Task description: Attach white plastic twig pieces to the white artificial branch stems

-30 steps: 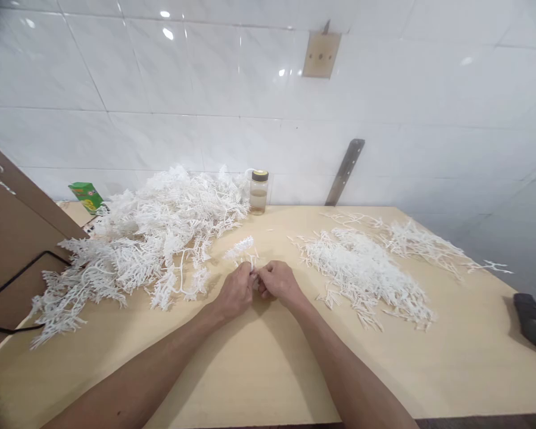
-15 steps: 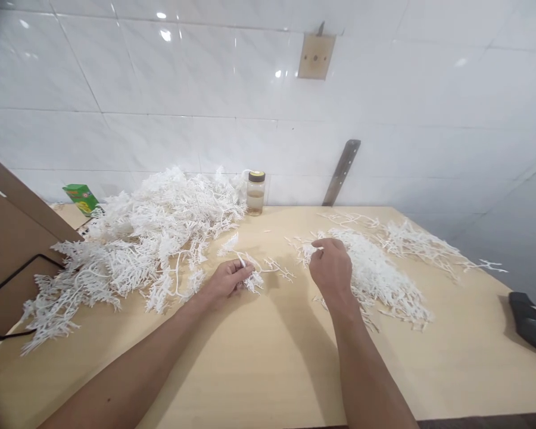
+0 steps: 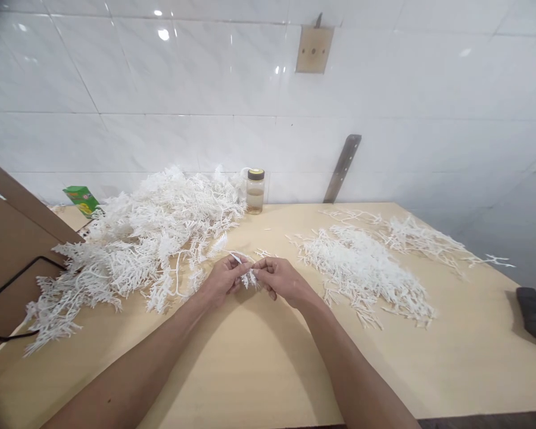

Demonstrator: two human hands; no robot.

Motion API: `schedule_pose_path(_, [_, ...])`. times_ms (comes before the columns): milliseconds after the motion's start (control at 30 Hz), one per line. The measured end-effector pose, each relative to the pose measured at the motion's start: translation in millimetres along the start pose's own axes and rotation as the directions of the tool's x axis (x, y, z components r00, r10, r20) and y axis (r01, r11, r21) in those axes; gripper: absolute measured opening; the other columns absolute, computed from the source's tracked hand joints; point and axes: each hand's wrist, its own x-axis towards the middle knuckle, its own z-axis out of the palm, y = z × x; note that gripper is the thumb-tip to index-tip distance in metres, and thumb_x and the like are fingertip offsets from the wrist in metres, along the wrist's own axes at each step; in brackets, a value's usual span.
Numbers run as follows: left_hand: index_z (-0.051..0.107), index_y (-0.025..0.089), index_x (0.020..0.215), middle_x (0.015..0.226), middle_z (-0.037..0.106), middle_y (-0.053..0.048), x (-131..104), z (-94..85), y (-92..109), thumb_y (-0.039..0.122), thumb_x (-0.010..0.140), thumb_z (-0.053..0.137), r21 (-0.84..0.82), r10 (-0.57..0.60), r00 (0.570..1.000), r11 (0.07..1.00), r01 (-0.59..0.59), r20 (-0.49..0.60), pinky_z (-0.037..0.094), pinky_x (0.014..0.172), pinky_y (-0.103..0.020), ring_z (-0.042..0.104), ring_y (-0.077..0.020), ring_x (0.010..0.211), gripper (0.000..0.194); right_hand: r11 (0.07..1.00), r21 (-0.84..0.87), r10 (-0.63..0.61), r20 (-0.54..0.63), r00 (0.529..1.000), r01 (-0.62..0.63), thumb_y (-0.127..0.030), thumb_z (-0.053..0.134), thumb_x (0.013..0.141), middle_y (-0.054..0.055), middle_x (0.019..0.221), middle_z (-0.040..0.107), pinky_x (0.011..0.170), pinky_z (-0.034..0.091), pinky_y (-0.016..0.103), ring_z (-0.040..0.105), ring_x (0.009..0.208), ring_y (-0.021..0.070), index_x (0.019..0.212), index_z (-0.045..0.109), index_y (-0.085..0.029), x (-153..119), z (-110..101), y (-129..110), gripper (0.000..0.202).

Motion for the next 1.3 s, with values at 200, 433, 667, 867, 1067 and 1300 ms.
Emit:
schedule_pose_path(200, [0.057,0.017,0.08,0.054,0.046,0.009,-2,1.2,0,0.048,0.059,0.083,0.029,0.009,1.0,1.0,-0.008,-0.015,0.021,0.036,-0.019,0.033,-0.0028,0.035,0.046,0.997,0.06,0.034,0.098,0.995,-0.04,-0.047,0.075,0.074,-0.003,0.062,0.052,0.039,0.032,0.02,0.041,0.049,0.0073,0.084,0.061,-0.017,0,1,0,0.034])
schedule_pose_path(433, [0.062,0.015,0.078,0.058,0.054,0.004,-1,-0.8,0,0.046,0.059,0.084,0.146,0.066,0.997,0.988,-0.059,-0.042,0.028,0.043,-0.018,0.042,-0.0049,0.045,0.043,0.998,0.064,-0.008,0.157,0.988,-0.002,-0.047,0.074,0.077,-0.005,0.06,0.047,0.041,0.026,0.021,0.035,0.046,0.0049,0.081,0.061,-0.016,4,2,8,0.034])
schedule_pose_path(667, [0.06,0.016,0.086,0.065,0.057,0.002,0,-7.0,7,0.057,0.069,0.073,0.1,-0.012,0.999,0.995,0.008,0.042,0.029,0.04,-0.019,0.044,-0.0062,0.045,0.046,0.996,0.089,-0.027,0.152,0.988,0.013,-0.051,0.076,0.073,-0.006,0.059,0.047,0.041,0.023,0.021,0.033,0.044,0.0048,0.073,0.054,-0.018,2,3,3,0.04])
schedule_pose_path(867, [0.059,0.017,0.089,0.067,0.056,0.002,-6,-7.3,17,0.045,0.064,0.081,0.029,-0.094,0.978,0.995,0.091,0.184,0.034,0.047,-0.02,0.047,-0.0069,0.051,0.043,0.998,0.041,-0.059,0.148,0.987,0.053,-0.055,0.076,0.072,-0.006,0.057,0.048,0.042,0.025,0.022,0.036,0.045,0.0056,0.073,0.055,-0.017,1,0,3,0.043])
schedule_pose_path(1067, [0.056,0.016,0.087,0.068,0.057,0.002,-7,-7.0,15,0.035,0.057,0.086,-0.03,-0.084,0.975,0.995,0.092,0.204,0.037,0.054,-0.022,0.053,-0.0093,0.058,0.046,0.998,-0.034,-0.059,0.064,0.996,0.061,-0.058,0.075,0.071,-0.005,0.056,0.045,0.042,0.025,0.022,0.035,0.045,0.0065,0.073,0.058,-0.017,1,-2,0,0.045])
schedule_pose_path(1300, [0.054,0.018,0.084,0.057,0.054,0.005,-8,-1.7,12,0.045,0.062,0.082,0.053,-0.116,0.993,0.992,0.114,0.03,0.032,0.048,-0.022,0.045,-0.008,0.046,0.045,0.995,-0.024,-0.096,-0.019,0.995,0.096,-0.059,0.072,0.073,-0.005,0.057,0.045,0.041,0.025,0.023,0.034,0.045,0.0068,0.074,0.058,-0.018,3,3,4,0.044])
